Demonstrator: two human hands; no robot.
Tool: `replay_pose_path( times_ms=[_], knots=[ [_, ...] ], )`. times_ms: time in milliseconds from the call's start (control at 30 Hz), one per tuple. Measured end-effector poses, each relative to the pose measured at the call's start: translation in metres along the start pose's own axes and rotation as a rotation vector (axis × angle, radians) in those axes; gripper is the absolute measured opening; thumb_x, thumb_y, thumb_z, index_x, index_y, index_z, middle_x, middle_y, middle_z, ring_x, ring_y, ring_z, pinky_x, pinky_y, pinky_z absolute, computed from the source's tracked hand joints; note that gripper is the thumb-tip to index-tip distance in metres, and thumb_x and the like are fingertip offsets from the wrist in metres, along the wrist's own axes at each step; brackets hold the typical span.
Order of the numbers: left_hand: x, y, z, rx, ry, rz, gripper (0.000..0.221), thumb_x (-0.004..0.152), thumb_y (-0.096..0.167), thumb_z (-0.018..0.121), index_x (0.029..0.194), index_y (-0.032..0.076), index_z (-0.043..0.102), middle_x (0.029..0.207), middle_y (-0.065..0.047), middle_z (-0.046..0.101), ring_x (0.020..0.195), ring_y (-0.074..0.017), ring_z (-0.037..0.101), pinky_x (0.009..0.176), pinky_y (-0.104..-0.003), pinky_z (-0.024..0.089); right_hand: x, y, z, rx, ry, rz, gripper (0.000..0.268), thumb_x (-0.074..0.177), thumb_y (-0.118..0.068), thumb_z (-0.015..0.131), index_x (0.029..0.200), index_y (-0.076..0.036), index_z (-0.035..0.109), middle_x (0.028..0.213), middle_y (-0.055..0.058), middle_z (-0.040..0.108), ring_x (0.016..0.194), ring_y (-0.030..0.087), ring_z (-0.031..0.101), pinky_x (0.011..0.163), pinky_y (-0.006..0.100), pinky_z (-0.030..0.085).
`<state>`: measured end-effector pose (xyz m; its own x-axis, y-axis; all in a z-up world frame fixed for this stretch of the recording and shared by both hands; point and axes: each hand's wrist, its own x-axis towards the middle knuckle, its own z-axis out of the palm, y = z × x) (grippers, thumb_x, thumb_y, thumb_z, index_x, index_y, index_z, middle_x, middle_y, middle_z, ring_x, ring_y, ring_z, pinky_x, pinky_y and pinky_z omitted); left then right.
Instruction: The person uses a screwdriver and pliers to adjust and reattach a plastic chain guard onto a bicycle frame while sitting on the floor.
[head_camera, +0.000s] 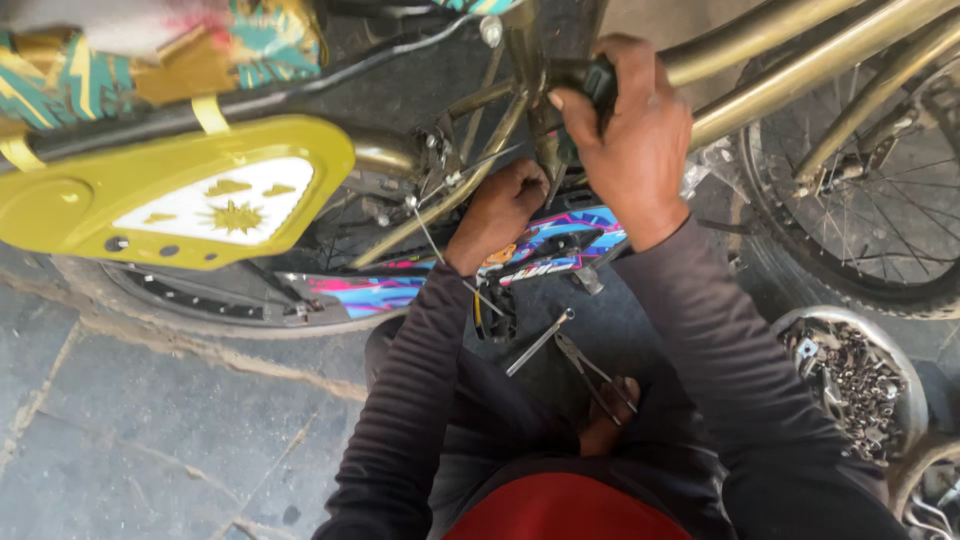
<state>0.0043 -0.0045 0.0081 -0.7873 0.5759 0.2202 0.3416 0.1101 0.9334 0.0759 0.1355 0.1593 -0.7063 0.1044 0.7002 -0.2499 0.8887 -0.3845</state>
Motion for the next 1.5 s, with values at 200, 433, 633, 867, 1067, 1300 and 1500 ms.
replay_pose_path(
  times_ms=[200,433,633,867,1067,1300,1500],
  knots=[
    [0.001,-0.003,0.001,0.014,0.042,0.093,0.011,0.093,0.013,0.061,0.097,0.003,0.065,0.087,-0.011,0.069,0.080,-0.0201,0.067,0.076,-0.034,0.053,-0.011,0.016,-0.005,0.292,-0.028,-0.102,0.043,0.098,-0.005,0.080,0.133,-0.001,0.055,0.119,0.016,0.068,0.104,0.031,0.068,0.091,0.039,0.056],
    [-0.003,0.008,0.001,0.009,0.022,-0.131,0.014,0.093,0.014,0.059,0.100,0.002,0.063,0.088,-0.014,0.066,0.079,-0.0249,0.066,0.068,-0.038,0.056,-0.014,0.000,0.017,0.235,0.030,0.026,0.041,0.093,-0.008,0.088,0.123,-0.002,0.061,0.097,0.007,0.065,0.083,0.013,0.061,0.075,0.032,0.052],
    [0.001,0.003,0.003,0.084,0.052,-0.038,0.013,0.092,0.013,0.060,0.100,0.003,0.063,0.086,-0.014,0.070,0.076,-0.0282,0.072,0.069,-0.040,0.057,-0.032,0.008,-0.013,0.519,0.247,0.138,0.036,0.104,-0.003,0.081,0.133,-0.004,0.059,0.118,0.005,0.067,0.099,0.012,0.065,0.087,0.026,0.055],
    [-0.009,0.005,0.016,0.415,0.192,0.153,0.011,0.097,0.010,0.064,0.105,0.004,0.061,0.093,-0.016,0.074,0.091,-0.0393,0.070,0.084,-0.049,0.052,-0.184,0.090,-0.047,0.756,0.442,0.555,0.022,0.098,-0.002,0.067,0.117,-0.006,0.059,0.099,-0.001,0.055,0.083,0.006,0.050,0.074,0.022,0.043],
    [-0.076,0.027,0.025,0.755,0.310,0.430,0.050,0.089,0.009,0.068,0.136,0.003,0.052,0.143,-0.021,0.054,0.133,-0.0419,0.050,0.119,-0.057,0.037,-0.366,0.135,0.014,0.750,0.287,1.623,0.028,0.094,-0.014,0.070,0.118,-0.009,0.057,0.101,0.008,0.063,0.085,0.027,0.066,0.065,0.040,0.053],
    [-0.213,0.039,0.022,0.767,0.231,0.183,0.044,0.085,0.012,0.072,0.127,0.007,0.064,0.146,-0.018,0.054,0.141,-0.0423,0.045,0.117,-0.058,0.034,-0.422,0.153,0.055,-0.088,-0.292,0.949,0.042,0.094,-0.023,0.077,0.124,0.001,0.060,0.122,0.026,0.061,0.112,0.046,0.059,0.095,0.052,0.050],
    [-0.253,0.058,-0.040,0.784,0.384,0.112,0.039,0.087,0.009,0.069,0.125,0.006,0.066,0.146,-0.020,0.056,0.141,-0.0410,0.048,0.117,-0.054,0.038,-0.329,0.081,0.069,0.577,-0.479,0.944,0.049,0.092,-0.045,0.068,0.123,-0.007,0.068,0.109,0.010,0.073,0.103,0.027,0.070,0.088,0.040,0.054]
  ],
)
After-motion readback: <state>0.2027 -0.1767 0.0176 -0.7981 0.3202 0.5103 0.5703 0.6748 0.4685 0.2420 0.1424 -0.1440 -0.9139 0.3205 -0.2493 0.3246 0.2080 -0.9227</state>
